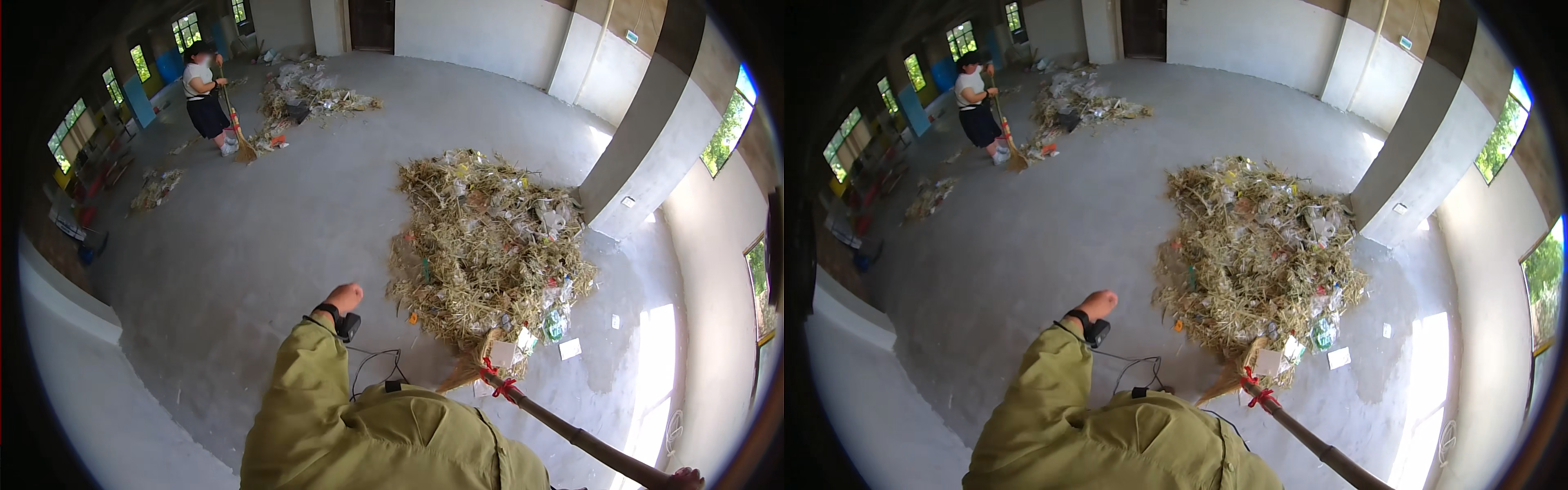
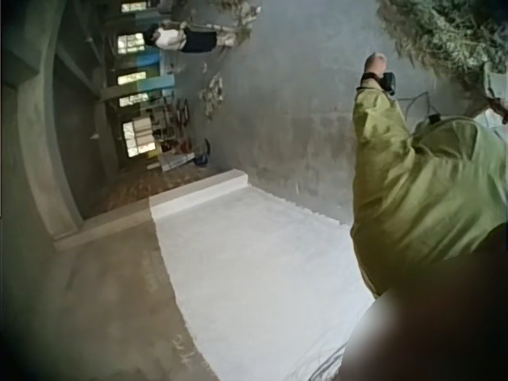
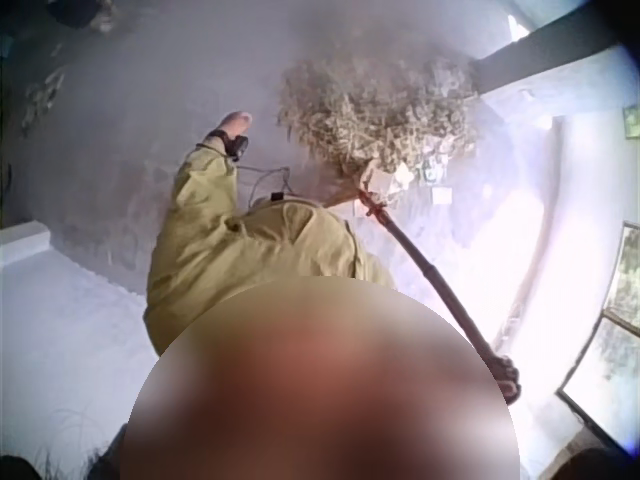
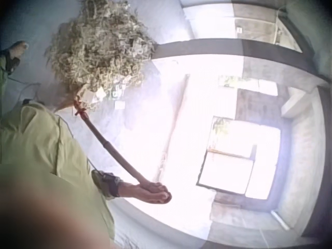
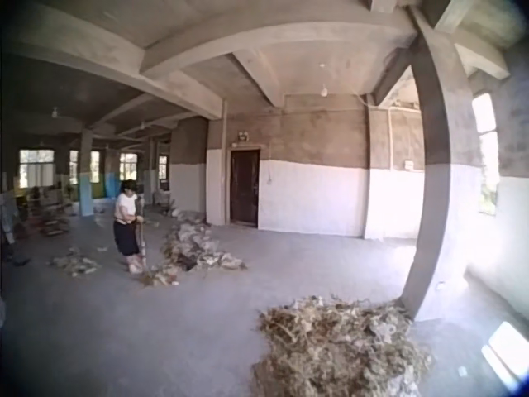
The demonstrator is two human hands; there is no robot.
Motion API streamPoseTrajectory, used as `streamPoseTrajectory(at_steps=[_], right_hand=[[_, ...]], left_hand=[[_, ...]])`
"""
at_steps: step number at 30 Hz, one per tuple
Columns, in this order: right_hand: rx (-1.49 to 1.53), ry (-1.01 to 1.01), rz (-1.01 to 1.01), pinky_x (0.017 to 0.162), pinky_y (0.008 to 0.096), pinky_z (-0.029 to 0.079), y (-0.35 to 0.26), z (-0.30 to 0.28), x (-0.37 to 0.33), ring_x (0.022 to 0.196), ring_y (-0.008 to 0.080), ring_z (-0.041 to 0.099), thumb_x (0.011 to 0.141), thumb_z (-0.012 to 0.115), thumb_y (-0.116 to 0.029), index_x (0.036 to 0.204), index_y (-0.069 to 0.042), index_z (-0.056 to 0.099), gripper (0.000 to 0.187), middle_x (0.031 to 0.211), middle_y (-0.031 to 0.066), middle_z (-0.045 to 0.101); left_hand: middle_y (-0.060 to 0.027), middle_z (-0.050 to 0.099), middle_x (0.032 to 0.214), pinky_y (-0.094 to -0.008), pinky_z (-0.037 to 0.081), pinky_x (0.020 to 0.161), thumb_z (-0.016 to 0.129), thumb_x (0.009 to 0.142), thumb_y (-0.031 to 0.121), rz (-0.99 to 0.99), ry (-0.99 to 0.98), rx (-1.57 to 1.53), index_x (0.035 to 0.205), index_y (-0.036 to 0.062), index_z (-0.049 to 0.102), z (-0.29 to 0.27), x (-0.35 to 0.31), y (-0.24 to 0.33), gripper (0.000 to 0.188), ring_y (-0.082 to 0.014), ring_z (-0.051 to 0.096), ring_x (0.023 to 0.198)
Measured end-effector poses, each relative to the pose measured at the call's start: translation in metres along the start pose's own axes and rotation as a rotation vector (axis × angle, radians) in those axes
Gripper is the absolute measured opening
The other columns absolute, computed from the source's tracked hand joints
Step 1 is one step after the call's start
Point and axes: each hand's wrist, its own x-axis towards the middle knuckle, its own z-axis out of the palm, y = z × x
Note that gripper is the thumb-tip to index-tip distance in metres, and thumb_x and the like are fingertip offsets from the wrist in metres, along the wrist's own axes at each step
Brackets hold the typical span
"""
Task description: Sweeping trash and debris into piles on a concrete floor using a long-handled broom.
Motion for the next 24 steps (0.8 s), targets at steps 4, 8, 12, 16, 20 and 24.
streamPoseTrajectory(at_steps=[4,8,12,16,20,24], right_hand=[[0.045,-0.017,0.033,0.04,0.0211,0.034,0.009,0.0,0.006,0.044,0.0093,0.04,0.08,0.056,-0.026,0.068,-0.005,0.045,0.026,0.054,0.0,0.04],[0.049,-0.059,0.025,0.038,0.0202,0.031,0.024,-0.009,0.016,0.042,0.0081,0.037,0.08,0.056,-0.026,0.064,-0.007,0.044,0.028,0.05,-0.0019,0.037],[0.042,-0.002,0.066,0.035,0.0188,0.027,0.035,-0.018,0.024,0.037,0.0056,0.031,0.08,0.056,-0.026,0.059,-0.01,0.04,0.032,0.047,-0.0039,0.034],[0.102,-0.062,0.115,0.035,0.0198,0.031,0.048,-0.036,0.029,0.039,0.0076,0.037,0.083,0.053,-0.026,0.061,-0.009,0.044,0.028,0.049,-0.0027,0.04],[-0.287,0.08,0.262,0.068,0.025,0.047,0.058,-0.06,0.027,0.074,0.0184,0.057,0.081,0.054,-0.032,0.102,0.0,0.05,0.038,0.081,0.0108,0.056],[-0.283,0.107,0.289,0.07,0.0264,0.048,0.059,-0.079,0.028,0.077,0.0199,0.057,0.081,0.054,-0.031,0.104,0.001,0.049,0.04,0.088,0.0123,0.056]], left_hand=[[-0.0132,0.062,0.082,-0.0399,0.045,0.069,0.057,0.062,0.024,-0.098,-0.752,0.261,0.081,0.0099,0.064,0.095,-0.077,-0.047,0.025,-0.0311,0.058,0.077],[-0.0177,0.06,0.082,-0.0399,0.044,0.068,0.052,0.063,0.032,0.051,-0.857,0.116,0.08,0.0097,0.064,0.153,-0.149,-0.095,0.03,-0.0308,0.058,0.076],[-0.0161,0.061,0.082,-0.0404,0.044,0.068,0.052,0.064,0.031,0.028,-0.824,0.148,0.08,0.0069,0.064,0.168,-0.192,-0.122,0.031,-0.0323,0.057,0.075],[-0.016,0.06,0.083,-0.0419,0.044,0.069,0.048,0.067,0.026,0.044,-0.624,0.261,0.077,0.0029,0.062,0.154,-0.204,-0.101,0.028,-0.0335,0.057,0.076],[-0.0163,0.06,0.084,-0.0415,0.044,0.072,0.046,0.071,0.023,-0.011,-0.464,0.201,0.076,0.003,0.062,0.136,-0.206,-0.041,0.026,-0.0322,0.056,0.08],[-0.0164,0.06,0.083,-0.0407,0.044,0.071,0.047,0.072,0.025,-0.175,-0.397,0.063,0.076,0.0042,0.062,0.149,-0.211,-0.018,0.026,-0.0313,0.057,0.08]])
